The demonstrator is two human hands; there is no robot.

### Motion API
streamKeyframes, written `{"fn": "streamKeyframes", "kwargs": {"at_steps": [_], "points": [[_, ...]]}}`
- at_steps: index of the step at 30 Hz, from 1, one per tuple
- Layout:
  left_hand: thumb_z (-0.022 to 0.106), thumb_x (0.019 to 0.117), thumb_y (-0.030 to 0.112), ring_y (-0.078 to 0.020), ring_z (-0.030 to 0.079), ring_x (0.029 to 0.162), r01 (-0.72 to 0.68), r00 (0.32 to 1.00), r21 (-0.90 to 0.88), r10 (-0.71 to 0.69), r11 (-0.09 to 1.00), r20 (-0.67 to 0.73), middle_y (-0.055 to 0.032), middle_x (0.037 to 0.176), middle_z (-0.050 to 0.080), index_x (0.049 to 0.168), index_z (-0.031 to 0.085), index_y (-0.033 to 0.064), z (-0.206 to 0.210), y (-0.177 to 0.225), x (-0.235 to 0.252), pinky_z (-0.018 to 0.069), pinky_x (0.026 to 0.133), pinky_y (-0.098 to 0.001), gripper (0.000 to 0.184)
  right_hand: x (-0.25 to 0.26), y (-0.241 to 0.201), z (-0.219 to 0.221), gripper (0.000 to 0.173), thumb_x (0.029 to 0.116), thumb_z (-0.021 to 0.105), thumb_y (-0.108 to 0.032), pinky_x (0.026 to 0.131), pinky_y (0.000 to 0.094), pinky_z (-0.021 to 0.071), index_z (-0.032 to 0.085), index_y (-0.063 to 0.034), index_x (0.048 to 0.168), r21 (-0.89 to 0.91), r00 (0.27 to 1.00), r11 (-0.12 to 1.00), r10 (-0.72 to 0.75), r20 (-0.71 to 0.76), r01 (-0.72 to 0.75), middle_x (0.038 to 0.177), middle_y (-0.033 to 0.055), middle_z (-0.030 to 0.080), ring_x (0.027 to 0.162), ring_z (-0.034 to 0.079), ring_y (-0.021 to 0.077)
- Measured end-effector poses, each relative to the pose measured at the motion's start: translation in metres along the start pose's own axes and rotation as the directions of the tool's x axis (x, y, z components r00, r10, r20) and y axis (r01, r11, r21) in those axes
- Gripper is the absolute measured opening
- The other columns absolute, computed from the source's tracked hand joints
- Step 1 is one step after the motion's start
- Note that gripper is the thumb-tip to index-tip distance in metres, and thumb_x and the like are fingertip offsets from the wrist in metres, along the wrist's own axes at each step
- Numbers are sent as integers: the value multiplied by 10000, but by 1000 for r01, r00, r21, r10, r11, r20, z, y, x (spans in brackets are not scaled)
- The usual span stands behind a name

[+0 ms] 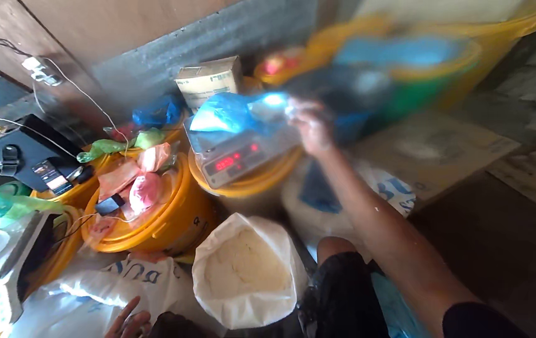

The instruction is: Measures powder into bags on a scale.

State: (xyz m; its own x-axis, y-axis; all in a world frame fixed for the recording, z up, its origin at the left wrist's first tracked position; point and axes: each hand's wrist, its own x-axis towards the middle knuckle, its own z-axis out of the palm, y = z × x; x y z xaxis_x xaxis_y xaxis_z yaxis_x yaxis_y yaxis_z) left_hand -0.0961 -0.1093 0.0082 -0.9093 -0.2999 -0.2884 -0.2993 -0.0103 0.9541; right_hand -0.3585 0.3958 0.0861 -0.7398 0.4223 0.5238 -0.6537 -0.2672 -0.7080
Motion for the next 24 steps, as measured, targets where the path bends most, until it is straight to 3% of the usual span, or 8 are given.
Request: {"fn": "streamKeyframes", "kwargs": {"at_steps": [7, 12, 19, 24], "points": [[469, 1014, 57, -85, 686, 655, -43, 998, -63, 40, 997, -48, -6, 830, 721, 1354, 553, 48, 11, -8, -2, 579, 557, -232, 350, -6, -4, -16, 201, 941, 496, 12, 811, 353, 614, 668, -48, 1026, -5, 998, 1000, -28, 51, 28, 1176, 87, 715, 981, 710, 185], [458, 1010, 53, -88, 682, 641, -41, 998, -86, 37, 995, -56, -18, 814, 719, 1350, 546, 33, 10, -11, -6, 567, 535, -224, 352, -6, -10, -11, 200, 938, 498, 32, 776, 334, 614, 649, -75, 1012, -34, 998, 999, 10, 55, -8, 1150, 56, 718, 961, 709, 167], [418, 1028, 56, -86, 682, 631, -18, 998, -100, 12, 995, -66, -8, 817, 723, 1353, 546, 60, 4, -12, -11, 574, 543, -234, 349, 22, 0, 27, 154, 899, 572, 42, 703, 296, 603, 665, -24, 1003, -69, 1000, 998, 12, 27, -10, 1038, 62, 724, 842, 696, 131], [396, 1047, 58, -81, 686, 647, 23, 998, -125, -31, 992, -56, 18, 823, 726, 1337, 545, 108, -8, -13, -11, 581, 566, -240, 329, 13, -3, 17, 172, 923, 548, 29, 748, 321, 612, 671, -15, 1035, -63, 1000, 998, 23, 17, -22, 1086, 81, 719, 895, 703, 157]]}}
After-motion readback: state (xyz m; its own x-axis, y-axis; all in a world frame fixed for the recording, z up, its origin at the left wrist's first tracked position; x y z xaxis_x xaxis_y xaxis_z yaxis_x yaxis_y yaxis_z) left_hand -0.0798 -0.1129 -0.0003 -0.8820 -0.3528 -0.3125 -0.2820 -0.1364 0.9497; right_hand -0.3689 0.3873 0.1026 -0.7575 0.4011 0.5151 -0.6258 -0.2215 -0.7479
